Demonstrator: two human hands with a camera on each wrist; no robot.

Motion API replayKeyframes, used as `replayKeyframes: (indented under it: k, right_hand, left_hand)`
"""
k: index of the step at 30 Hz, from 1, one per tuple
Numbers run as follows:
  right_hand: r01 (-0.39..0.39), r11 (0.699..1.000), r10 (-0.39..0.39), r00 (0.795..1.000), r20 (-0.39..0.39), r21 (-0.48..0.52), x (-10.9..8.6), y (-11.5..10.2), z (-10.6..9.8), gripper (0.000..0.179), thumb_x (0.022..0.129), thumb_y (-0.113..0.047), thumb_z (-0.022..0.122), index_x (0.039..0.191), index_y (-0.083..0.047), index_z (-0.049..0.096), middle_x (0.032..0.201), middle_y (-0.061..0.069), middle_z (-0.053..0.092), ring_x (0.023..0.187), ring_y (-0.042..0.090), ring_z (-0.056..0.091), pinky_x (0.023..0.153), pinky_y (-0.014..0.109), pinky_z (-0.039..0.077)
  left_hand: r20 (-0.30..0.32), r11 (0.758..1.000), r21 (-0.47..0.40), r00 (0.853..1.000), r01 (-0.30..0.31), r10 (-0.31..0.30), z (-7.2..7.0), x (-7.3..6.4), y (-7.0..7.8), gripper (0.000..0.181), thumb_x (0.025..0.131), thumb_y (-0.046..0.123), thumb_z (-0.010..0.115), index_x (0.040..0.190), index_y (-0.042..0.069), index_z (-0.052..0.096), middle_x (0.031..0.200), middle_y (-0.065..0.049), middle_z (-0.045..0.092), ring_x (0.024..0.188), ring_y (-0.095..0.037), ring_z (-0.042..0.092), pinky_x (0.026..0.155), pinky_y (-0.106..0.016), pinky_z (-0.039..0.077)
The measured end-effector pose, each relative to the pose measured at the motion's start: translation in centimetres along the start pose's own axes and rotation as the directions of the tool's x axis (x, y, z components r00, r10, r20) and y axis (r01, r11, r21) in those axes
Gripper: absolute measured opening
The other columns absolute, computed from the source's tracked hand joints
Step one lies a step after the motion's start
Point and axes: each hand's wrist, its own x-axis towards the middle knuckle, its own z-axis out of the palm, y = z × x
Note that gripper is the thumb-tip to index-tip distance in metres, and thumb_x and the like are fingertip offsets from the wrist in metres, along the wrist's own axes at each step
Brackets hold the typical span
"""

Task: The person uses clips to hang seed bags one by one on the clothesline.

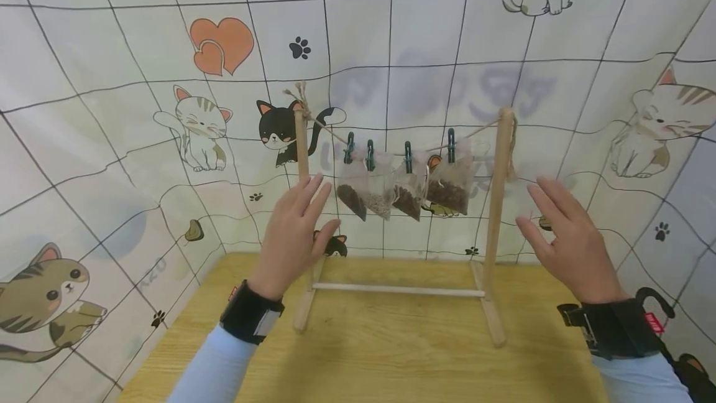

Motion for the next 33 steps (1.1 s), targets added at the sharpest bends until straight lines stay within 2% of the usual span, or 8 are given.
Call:
replayKeyframes:
  k: [4, 11, 16, 22, 24, 28, 30, 33]
  right_hand:
    - [-0.014, 1.0, 0.014, 0.999, 0.044, -0.003, -2.9, 0.5, 2.1, 0.067, 0.08, -0.021, 0.067, 0.14, -0.007, 0.041, 0.144, 0.02, 0.039, 0.136, 0.033, 0.032, 0.11, 0.044, 0.026]
    - [-0.115, 0.993, 0.111, 0.977, 0.181, 0.012, -7.3, 0.5, 4.7, 0.062, 0.089, -0.029, 0.059, 0.142, -0.007, 0.037, 0.144, 0.023, 0.038, 0.139, 0.037, 0.025, 0.108, 0.054, 0.023]
    - [-0.189, 0.982, 0.185, 0.948, 0.259, -0.012, -10.1, 0.4, 5.9, 0.062, 0.092, -0.034, 0.054, 0.143, -0.005, 0.034, 0.145, 0.025, 0.035, 0.14, 0.039, 0.02, 0.111, 0.055, 0.014]
    - [-0.201, 0.98, 0.194, 0.935, 0.296, -0.008, -13.3, 0.3, 7.3, 0.064, 0.091, -0.032, 0.055, 0.143, -0.001, 0.033, 0.148, 0.026, 0.029, 0.141, 0.041, 0.015, 0.112, 0.056, 0.009]
    - [-0.224, 0.975, 0.214, 0.916, 0.339, -0.01, -14.3, 0.1, 7.7, 0.065, 0.092, -0.033, 0.053, 0.144, -0.001, 0.03, 0.15, 0.025, 0.025, 0.142, 0.04, 0.009, 0.112, 0.056, 0.006]
    - [-0.27, 0.961, 0.271, 0.858, 0.437, -0.065, -15.7, -0.5, 8.2, 0.067, 0.095, -0.039, 0.047, 0.145, -0.001, 0.026, 0.152, 0.026, 0.019, 0.143, 0.039, 0.0, 0.111, 0.057, 0.001]
    - [-0.281, 0.955, 0.293, 0.831, 0.474, -0.098, -16.0, -0.7, 8.3, 0.067, 0.095, -0.042, 0.045, 0.145, -0.001, 0.025, 0.152, 0.026, 0.017, 0.143, 0.039, -0.003, 0.111, 0.058, 0.0]
    - [-0.283, 0.951, 0.306, 0.808, 0.503, -0.123, -16.2, -0.8, 8.4, 0.068, 0.096, -0.044, 0.042, 0.145, 0.0, 0.025, 0.153, 0.026, 0.016, 0.142, 0.041, -0.003, 0.11, 0.06, 0.0]
  left_hand:
    - [0.072, 0.995, 0.076, 0.995, 0.064, -0.07, 1.3, -3.9, -0.5, 0.059, 0.09, 0.038, 0.055, 0.138, 0.005, 0.043, 0.145, -0.017, 0.041, 0.134, -0.035, 0.036, 0.108, -0.049, 0.028]
    - [0.122, 0.974, 0.144, 0.974, 0.175, -0.193, 4.1, -10.4, -0.8, 0.06, 0.09, 0.043, 0.052, 0.137, 0.005, 0.045, 0.143, -0.016, 0.044, 0.135, -0.034, 0.036, 0.109, -0.049, 0.027]
    - [0.139, 0.962, 0.134, 0.957, 0.238, -0.256, 5.5, -13.6, -0.7, 0.063, 0.086, 0.043, 0.056, 0.136, 0.006, 0.046, 0.142, -0.016, 0.044, 0.133, -0.036, 0.038, 0.106, -0.051, 0.029]
    - [0.207, 0.944, 0.158, 0.925, 0.291, -0.32, 6.5, -17.0, -0.7, 0.067, 0.087, 0.045, 0.054, 0.137, 0.002, 0.043, 0.146, -0.018, 0.038, 0.134, -0.037, 0.035, 0.108, -0.053, 0.025]
    - [0.239, 0.936, 0.169, 0.908, 0.31, -0.344, 6.8, -17.9, -0.7, 0.067, 0.089, 0.048, 0.051, 0.138, 0.002, 0.042, 0.147, -0.019, 0.036, 0.135, -0.037, 0.032, 0.109, -0.053, 0.023]
    - [0.282, 0.92, 0.193, 0.879, 0.34, -0.384, 7.2, -19.5, -0.6, 0.07, 0.09, 0.054, 0.045, 0.138, 0.005, 0.042, 0.147, -0.019, 0.036, 0.136, -0.038, 0.03, 0.11, -0.054, 0.02]
    - [0.293, 0.915, 0.201, 0.87, 0.349, -0.396, 7.4, -20.1, -0.6, 0.07, 0.09, 0.056, 0.044, 0.138, 0.006, 0.043, 0.146, -0.018, 0.037, 0.136, -0.039, 0.03, 0.109, -0.055, 0.02]
    - [0.307, 0.91, 0.203, 0.859, 0.361, -0.409, 7.3, -20.5, -0.5, 0.069, 0.089, 0.058, 0.044, 0.136, 0.007, 0.046, 0.145, -0.018, 0.04, 0.135, -0.04, 0.031, 0.108, -0.058, 0.02]
